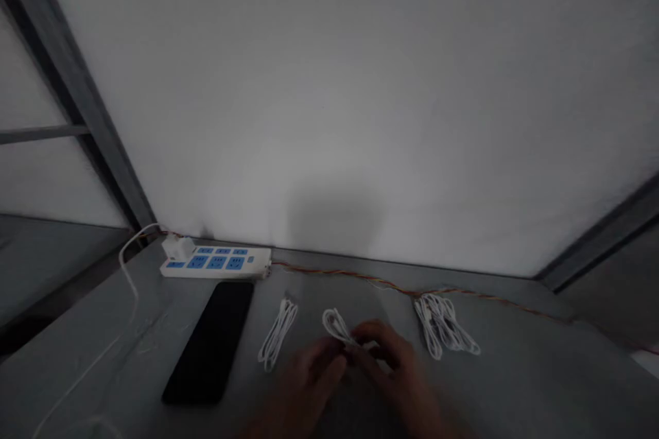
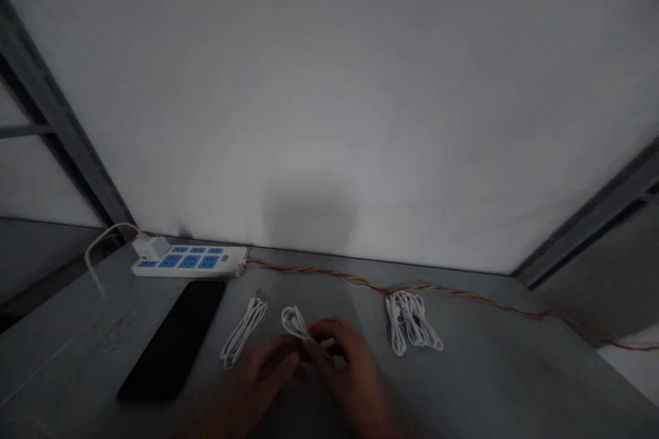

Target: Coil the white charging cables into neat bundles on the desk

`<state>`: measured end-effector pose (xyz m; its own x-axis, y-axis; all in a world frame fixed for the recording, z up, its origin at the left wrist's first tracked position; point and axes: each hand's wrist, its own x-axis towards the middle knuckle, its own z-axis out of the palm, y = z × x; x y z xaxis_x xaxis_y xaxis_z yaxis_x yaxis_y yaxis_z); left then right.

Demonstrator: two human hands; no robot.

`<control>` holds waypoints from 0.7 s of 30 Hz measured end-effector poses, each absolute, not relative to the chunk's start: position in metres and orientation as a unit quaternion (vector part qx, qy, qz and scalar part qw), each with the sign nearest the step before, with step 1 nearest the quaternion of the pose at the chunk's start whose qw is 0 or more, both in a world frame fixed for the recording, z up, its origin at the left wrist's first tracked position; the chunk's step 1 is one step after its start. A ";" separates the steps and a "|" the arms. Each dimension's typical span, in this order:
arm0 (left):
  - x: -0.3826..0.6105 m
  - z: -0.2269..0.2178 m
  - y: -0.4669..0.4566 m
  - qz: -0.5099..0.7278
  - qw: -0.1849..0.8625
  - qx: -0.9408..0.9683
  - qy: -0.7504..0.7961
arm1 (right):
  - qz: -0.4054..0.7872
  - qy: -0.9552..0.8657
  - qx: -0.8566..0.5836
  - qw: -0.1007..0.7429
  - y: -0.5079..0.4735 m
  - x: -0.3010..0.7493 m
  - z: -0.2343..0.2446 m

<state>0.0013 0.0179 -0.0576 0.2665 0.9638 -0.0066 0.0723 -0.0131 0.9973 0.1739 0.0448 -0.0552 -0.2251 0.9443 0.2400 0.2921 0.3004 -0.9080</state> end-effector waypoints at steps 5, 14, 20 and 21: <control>-0.002 -0.065 0.021 0.414 0.499 0.559 0.516 | 0.401 -0.700 -0.411 0.425 0.045 0.170 -0.057; -0.002 -0.059 0.020 0.428 0.545 0.526 0.493 | 0.387 -0.720 -0.426 0.389 0.040 0.175 -0.055; -0.003 -0.058 0.020 0.414 0.541 0.525 0.510 | 0.350 -0.748 -0.431 0.365 0.039 0.178 -0.051; -0.004 -0.058 0.020 0.410 0.532 0.531 0.515 | 0.346 -0.752 -0.430 0.361 0.039 0.178 -0.051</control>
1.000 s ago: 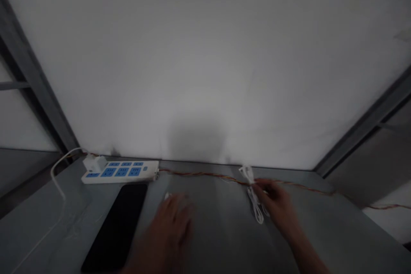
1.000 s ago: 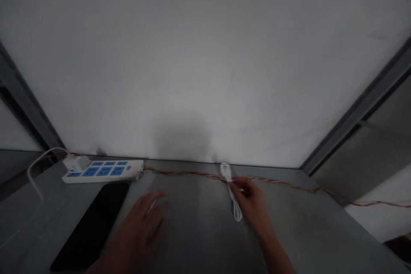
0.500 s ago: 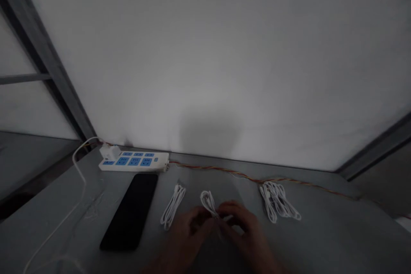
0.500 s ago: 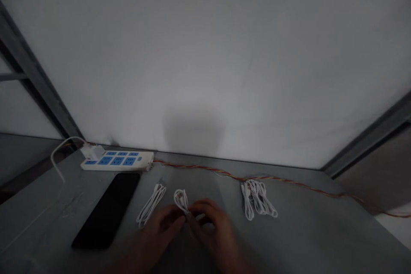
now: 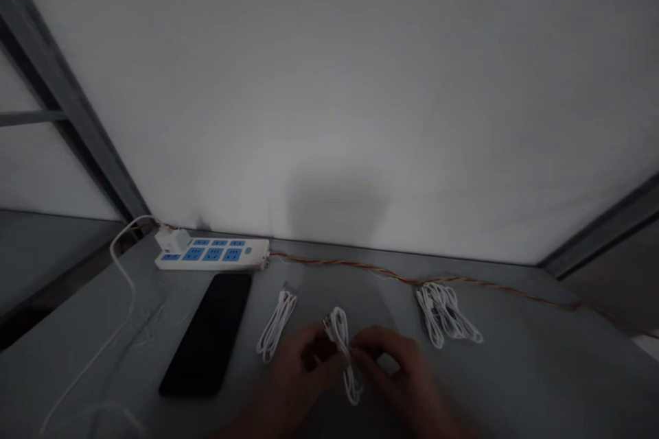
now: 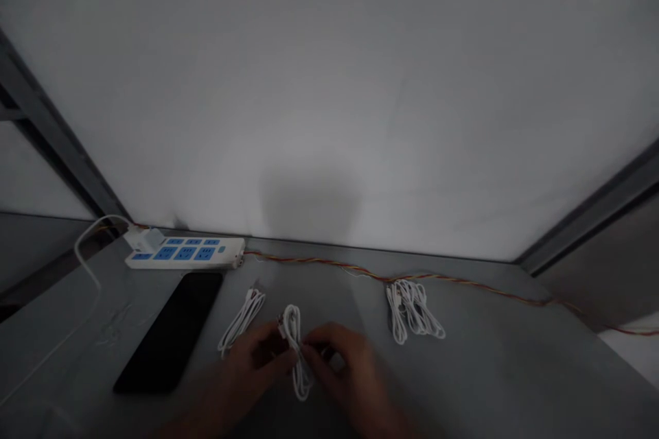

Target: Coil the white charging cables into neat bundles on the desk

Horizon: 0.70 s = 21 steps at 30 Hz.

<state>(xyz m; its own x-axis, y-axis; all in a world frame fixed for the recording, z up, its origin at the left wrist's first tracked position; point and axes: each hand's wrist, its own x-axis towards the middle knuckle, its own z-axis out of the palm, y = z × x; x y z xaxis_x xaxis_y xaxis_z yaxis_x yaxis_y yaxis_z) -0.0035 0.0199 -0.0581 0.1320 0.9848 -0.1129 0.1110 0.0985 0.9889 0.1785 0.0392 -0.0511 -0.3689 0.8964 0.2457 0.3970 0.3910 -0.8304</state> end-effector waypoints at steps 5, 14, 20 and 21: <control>-0.004 -0.056 0.020 0.395 0.515 0.553 0.523 | 0.333 -0.764 -0.427 0.350 0.037 0.179 -0.049; -0.004 -0.054 0.017 0.383 0.420 0.622 0.539 | 0.457 -0.676 -0.486 0.312 0.038 0.178 -0.040; -0.006 -0.049 0.015 0.345 0.535 0.614 0.467 | 0.689 -0.461 -0.478 0.290 0.040 0.185 -0.047; -0.007 -0.049 0.015 0.350 0.558 0.601 0.452 | 0.704 -0.450 -0.468 0.288 0.040 0.185 -0.048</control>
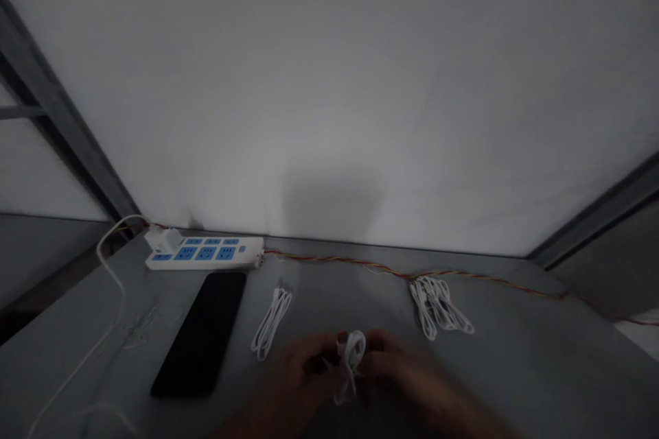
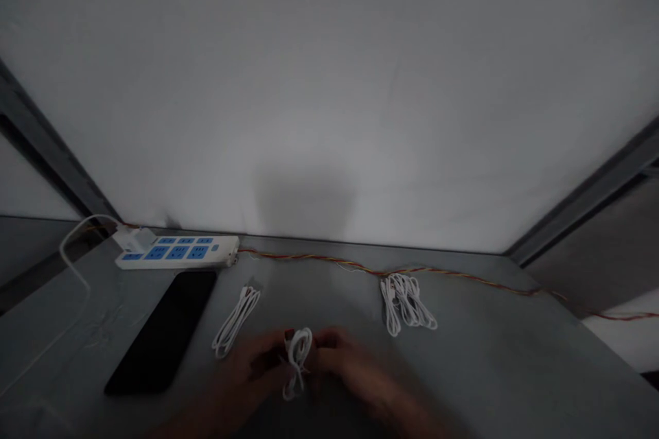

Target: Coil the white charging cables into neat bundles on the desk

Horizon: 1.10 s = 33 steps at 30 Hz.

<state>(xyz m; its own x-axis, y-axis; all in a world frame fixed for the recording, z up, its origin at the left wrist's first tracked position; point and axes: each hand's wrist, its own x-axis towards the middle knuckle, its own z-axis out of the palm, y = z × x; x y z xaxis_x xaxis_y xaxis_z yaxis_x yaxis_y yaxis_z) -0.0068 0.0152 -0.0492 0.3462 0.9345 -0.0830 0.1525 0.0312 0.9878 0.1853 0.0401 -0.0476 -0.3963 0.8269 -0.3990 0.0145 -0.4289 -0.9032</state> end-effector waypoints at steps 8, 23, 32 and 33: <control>-0.008 -0.062 0.025 0.399 0.587 0.513 0.481 | 0.503 -0.667 -0.445 0.322 0.042 0.179 -0.045; -0.007 -0.067 0.024 0.426 0.631 0.450 0.467 | 0.391 -0.771 -0.445 0.234 0.044 0.188 -0.044; -0.003 -0.062 0.029 0.421 0.829 0.236 0.284 | 0.359 -0.774 -0.467 0.233 0.045 0.190 -0.049; -0.003 -0.063 0.029 0.412 0.830 0.242 0.289 | 0.356 -0.774 -0.468 0.233 0.045 0.189 -0.050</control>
